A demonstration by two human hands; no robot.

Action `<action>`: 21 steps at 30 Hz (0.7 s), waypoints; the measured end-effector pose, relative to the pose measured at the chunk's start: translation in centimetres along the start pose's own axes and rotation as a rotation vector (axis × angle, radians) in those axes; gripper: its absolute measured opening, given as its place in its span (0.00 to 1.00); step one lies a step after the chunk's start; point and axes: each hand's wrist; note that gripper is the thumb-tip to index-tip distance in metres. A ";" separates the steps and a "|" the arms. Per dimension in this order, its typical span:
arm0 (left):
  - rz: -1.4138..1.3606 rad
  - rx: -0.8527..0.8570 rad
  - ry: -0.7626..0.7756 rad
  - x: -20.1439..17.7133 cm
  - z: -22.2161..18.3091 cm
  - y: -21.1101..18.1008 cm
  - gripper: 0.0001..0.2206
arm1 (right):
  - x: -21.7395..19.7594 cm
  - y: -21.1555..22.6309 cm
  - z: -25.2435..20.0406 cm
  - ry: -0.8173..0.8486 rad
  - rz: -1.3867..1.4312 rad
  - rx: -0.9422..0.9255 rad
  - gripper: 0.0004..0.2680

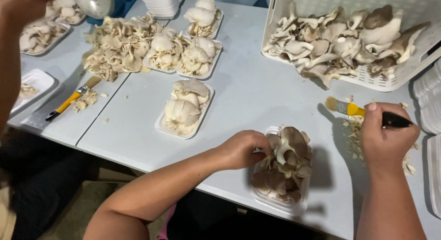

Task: The person uses a brush to clean oyster mushrooms, picking them from a basket, brushing off debris, and placing them into a styrofoam container. The person repeats this process for multiple mushrooms, filling one container and then starting a second.

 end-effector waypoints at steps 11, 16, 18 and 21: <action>0.103 -0.268 0.248 -7.3 5.4 -3.7 0.06 | 0.1 0.9 0.0 -0.023 -0.025 0.032 0.07; 0.206 -0.175 -0.121 -7.6 16.5 8.5 0.10 | 0.8 2.6 0.3 -0.050 -0.018 0.003 0.05; 0.466 -0.176 -0.428 -7.5 22.0 13.8 0.08 | 1.2 3.7 0.6 -0.009 0.012 -0.013 0.04; 0.776 -0.325 -0.325 -6.5 25.8 20.8 0.14 | 1.7 4.4 1.9 0.075 -0.074 -0.440 0.02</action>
Point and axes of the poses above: each hand's wrist, its own z-axis towards the middle knuckle, its own x-axis out of the palm, y = z × x, and after that the axes turned 2 degrees about -x, right-handed
